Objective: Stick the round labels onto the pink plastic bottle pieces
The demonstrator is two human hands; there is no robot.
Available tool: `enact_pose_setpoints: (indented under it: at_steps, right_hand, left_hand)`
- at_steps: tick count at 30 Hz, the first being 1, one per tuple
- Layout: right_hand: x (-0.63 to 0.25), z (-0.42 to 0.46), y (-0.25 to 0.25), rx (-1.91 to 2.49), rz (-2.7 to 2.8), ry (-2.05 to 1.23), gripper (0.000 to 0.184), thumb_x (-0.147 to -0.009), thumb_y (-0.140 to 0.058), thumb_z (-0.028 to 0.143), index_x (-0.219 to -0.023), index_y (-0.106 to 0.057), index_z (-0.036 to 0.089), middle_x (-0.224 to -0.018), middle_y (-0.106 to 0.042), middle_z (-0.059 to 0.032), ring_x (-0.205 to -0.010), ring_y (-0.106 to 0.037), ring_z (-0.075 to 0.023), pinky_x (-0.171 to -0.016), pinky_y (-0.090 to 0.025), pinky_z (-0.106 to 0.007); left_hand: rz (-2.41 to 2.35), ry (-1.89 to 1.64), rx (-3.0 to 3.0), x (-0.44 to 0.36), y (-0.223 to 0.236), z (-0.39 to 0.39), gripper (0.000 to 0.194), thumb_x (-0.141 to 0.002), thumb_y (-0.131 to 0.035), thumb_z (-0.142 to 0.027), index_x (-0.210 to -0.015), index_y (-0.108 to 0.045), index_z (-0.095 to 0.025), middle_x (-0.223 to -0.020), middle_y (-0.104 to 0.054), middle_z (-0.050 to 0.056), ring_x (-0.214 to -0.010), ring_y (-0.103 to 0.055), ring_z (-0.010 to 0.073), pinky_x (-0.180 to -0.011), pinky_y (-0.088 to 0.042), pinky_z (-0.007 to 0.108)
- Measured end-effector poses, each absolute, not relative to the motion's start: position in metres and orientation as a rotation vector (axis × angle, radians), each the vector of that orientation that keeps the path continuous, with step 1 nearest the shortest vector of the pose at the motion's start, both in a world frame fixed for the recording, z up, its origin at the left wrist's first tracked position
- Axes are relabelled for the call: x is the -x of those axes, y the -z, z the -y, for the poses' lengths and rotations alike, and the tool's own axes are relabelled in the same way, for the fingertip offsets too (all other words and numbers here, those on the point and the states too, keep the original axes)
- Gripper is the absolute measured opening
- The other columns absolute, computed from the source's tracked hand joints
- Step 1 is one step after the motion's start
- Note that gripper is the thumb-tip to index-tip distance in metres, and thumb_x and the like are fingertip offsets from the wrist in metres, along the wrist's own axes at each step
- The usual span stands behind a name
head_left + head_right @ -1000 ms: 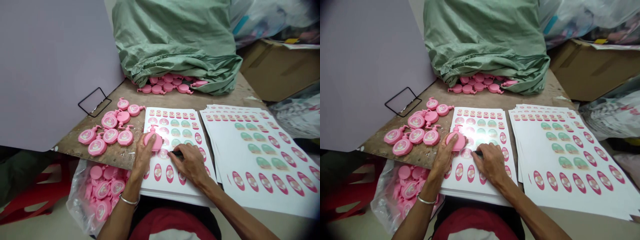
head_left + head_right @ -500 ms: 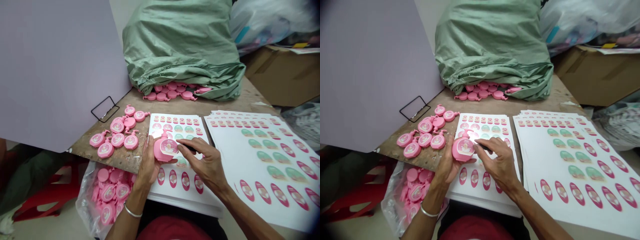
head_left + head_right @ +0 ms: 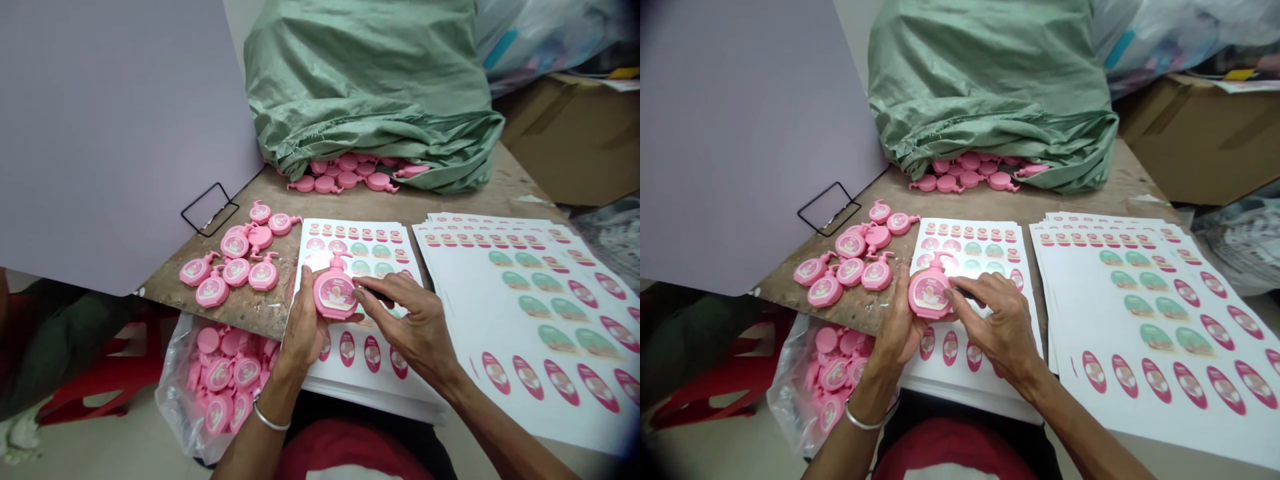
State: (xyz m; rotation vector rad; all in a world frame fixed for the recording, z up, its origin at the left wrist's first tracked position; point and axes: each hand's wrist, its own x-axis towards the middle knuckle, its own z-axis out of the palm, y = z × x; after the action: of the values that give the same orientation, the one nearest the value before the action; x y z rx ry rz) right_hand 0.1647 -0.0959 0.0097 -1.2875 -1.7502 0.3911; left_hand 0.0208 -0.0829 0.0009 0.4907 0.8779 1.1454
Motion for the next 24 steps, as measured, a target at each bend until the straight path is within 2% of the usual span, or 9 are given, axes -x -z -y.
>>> enact_pose_setpoints:
  at_steps: [24]
  right_hand:
    - [-0.1642,0.0964,-0.0151,1.308,1.78,-0.331,0.013,-0.086,-0.063,0.026,-0.096,-0.071,0.023,-0.075,-0.067,-0.0025,-0.07,-0.057,-0.0168,-0.067,-0.045,-0.034]
  left_hand:
    - [-0.898,-1.157,-0.47,-0.0204,-0.0008,0.0805,0.056,-0.09,-0.042,-0.061,-0.112,-0.067,-0.017,-0.103,-0.071,0.009,-0.101,-0.065,0.0242,-0.077,-0.059,0.033]
